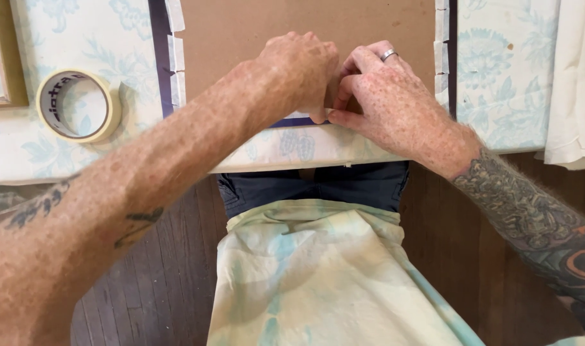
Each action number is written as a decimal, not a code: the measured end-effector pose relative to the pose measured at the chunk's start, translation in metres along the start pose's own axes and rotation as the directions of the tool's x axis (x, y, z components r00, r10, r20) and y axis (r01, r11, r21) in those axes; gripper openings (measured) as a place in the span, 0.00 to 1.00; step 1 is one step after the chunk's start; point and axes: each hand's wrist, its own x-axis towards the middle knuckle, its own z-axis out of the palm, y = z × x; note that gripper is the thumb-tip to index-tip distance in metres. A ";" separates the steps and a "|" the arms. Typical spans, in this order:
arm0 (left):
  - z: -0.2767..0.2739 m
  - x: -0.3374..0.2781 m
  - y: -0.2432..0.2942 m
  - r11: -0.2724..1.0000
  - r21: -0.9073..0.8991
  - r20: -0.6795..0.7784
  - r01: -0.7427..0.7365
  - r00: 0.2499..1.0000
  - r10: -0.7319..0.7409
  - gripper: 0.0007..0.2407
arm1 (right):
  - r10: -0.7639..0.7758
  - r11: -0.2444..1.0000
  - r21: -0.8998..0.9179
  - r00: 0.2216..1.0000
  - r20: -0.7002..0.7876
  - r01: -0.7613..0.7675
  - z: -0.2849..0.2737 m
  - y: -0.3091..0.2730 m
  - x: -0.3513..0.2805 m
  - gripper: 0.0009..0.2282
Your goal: Taping a blue sheet to a brown backing board using masking tape for framing.
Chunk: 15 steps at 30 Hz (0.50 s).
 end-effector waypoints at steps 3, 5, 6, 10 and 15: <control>-0.010 -0.012 -0.007 0.998 -0.049 0.057 0.031 0.998 -0.028 0.21 | 0.000 1.000 -0.025 1.000 -0.022 -0.001 0.002 -0.001 -0.001 0.11; -0.009 -0.008 -0.006 0.999 -0.021 0.052 0.035 0.998 -0.034 0.25 | 0.012 1.000 -0.016 1.000 -0.012 -0.013 0.000 -0.002 0.000 0.11; -0.007 -0.007 -0.005 0.999 0.004 0.049 0.044 0.998 -0.045 0.29 | 0.018 1.000 -0.006 1.000 0.001 -0.018 -0.001 -0.003 0.000 0.11; 0.004 -0.018 -0.017 0.995 -0.080 -0.070 -0.062 0.996 0.056 0.11 | 0.007 1.000 -0.021 1.000 -0.005 -0.007 0.000 -0.004 0.000 0.13; -0.011 -0.051 -0.008 0.977 -0.180 -0.037 -0.117 0.993 0.112 0.06 | -0.107 0.994 -0.041 0.991 -0.081 0.104 0.005 0.001 -0.006 0.14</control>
